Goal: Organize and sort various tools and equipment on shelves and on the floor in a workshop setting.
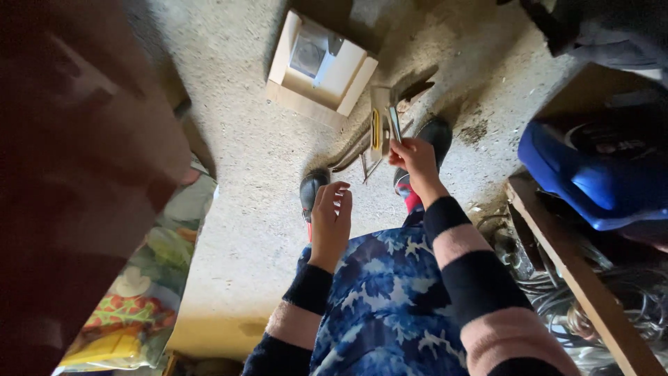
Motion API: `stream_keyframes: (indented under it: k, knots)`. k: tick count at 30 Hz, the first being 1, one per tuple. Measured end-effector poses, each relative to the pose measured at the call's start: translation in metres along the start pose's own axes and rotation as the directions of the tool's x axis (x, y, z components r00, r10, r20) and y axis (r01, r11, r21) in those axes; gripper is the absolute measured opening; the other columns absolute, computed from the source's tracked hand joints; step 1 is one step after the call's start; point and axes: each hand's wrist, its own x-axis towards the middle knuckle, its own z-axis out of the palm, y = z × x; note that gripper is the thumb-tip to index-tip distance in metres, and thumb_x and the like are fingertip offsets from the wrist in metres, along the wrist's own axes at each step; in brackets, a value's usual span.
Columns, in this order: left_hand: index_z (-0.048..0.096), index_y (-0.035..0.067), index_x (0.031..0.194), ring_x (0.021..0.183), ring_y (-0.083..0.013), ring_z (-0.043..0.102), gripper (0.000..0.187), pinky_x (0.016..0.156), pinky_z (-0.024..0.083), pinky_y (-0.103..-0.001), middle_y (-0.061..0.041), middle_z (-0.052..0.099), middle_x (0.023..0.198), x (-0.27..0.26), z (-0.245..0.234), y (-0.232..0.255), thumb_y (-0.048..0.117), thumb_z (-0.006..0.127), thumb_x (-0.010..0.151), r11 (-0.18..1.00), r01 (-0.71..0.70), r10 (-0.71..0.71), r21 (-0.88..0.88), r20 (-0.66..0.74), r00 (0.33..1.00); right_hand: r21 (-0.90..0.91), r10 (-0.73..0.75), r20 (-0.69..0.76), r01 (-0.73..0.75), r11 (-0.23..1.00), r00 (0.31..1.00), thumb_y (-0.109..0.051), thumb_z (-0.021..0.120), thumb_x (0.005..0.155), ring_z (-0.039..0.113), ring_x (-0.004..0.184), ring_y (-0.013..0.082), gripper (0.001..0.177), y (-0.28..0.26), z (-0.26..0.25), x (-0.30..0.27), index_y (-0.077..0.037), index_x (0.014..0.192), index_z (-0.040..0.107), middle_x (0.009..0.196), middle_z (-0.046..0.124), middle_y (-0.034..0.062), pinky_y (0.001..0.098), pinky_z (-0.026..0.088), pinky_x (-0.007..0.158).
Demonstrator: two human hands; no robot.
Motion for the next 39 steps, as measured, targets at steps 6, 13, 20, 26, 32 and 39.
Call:
stream_keyframes:
  k: [6,13,20,26,32,39]
  knots:
    - [0.067,0.004,0.114,0.090,-0.0394,0.071,0.019,0.076,0.061,-0.039,-0.021,0.065,0.100,-0.006,-0.017,0.014,0.017,0.058,0.103,0.999,-0.037,0.037,0.026,0.005,0.999,0.240,0.137,0.020,-0.137,0.961,0.990,-0.019,0.075,0.095,0.067,0.062,0.0111,0.017,-0.013,-0.021,-0.060,-0.004,0.099,0.067,0.076,0.067,0.0027,0.0220,0.061,0.053]
    - [0.068,0.002,0.120,0.100,-0.0383,0.072,0.025,0.083,0.059,-0.046,-0.020,0.067,0.107,-0.005,-0.017,-0.053,0.018,0.055,0.105,0.905,-0.322,0.315,0.277,0.071,0.946,0.442,0.131,0.151,-0.185,0.877,0.980,-0.014,0.063,0.102,0.053,0.058,0.0120,0.017,-0.118,-0.025,-0.204,0.002,0.107,0.067,0.077,0.061,0.0077,0.0250,0.047,0.055]
    - [0.074,0.010,0.115,0.093,-0.0127,0.063,0.033,0.081,0.053,-0.032,-0.002,0.068,0.095,-0.044,-0.035,0.019,0.035,0.055,0.106,0.876,0.142,-0.014,-0.461,0.269,0.963,0.514,-0.008,0.279,-0.143,0.846,0.960,-0.021,0.064,0.101,0.043,0.057,0.0035,0.028,-0.212,-0.019,-0.325,0.006,0.111,0.067,0.074,0.055,0.0007,0.0213,0.039,0.054]
    - [0.074,0.013,0.108,0.051,-0.0125,0.052,0.035,0.047,0.046,-0.026,-0.006,0.071,0.075,-0.105,-0.078,0.164,0.035,0.047,0.108,0.937,0.104,-0.021,-0.333,0.243,0.970,0.496,-0.256,0.234,0.111,0.861,0.938,-0.013,0.059,0.105,0.039,0.058,0.0166,0.029,-0.228,-0.030,-0.388,0.015,0.109,0.066,0.069,0.052,0.0122,0.0351,0.042,0.057]
    - [0.059,0.015,0.086,0.057,-0.0100,0.035,0.039,0.056,0.030,-0.030,0.002,0.039,0.064,-0.194,-0.128,0.317,0.038,0.039,0.111,0.947,-0.004,0.095,-0.320,0.271,0.958,0.116,-0.249,0.042,0.243,0.963,0.968,-0.038,0.060,0.092,0.079,0.090,0.0234,0.052,-0.308,-0.044,-0.484,0.001,0.123,0.075,0.099,0.082,0.0144,0.0370,0.062,0.088]
    - [0.061,0.014,0.089,0.065,-0.0118,0.031,0.041,0.061,0.029,-0.031,0.002,0.035,0.073,-0.257,-0.143,0.396,0.041,0.037,0.109,0.972,-0.029,0.114,-0.234,0.357,0.927,-0.212,-0.662,-0.001,0.646,0.733,0.750,-0.036,0.044,0.105,0.054,0.072,0.0140,0.038,-0.327,-0.080,-0.556,-0.010,0.086,0.065,0.077,0.056,0.0014,0.0296,0.040,0.070]
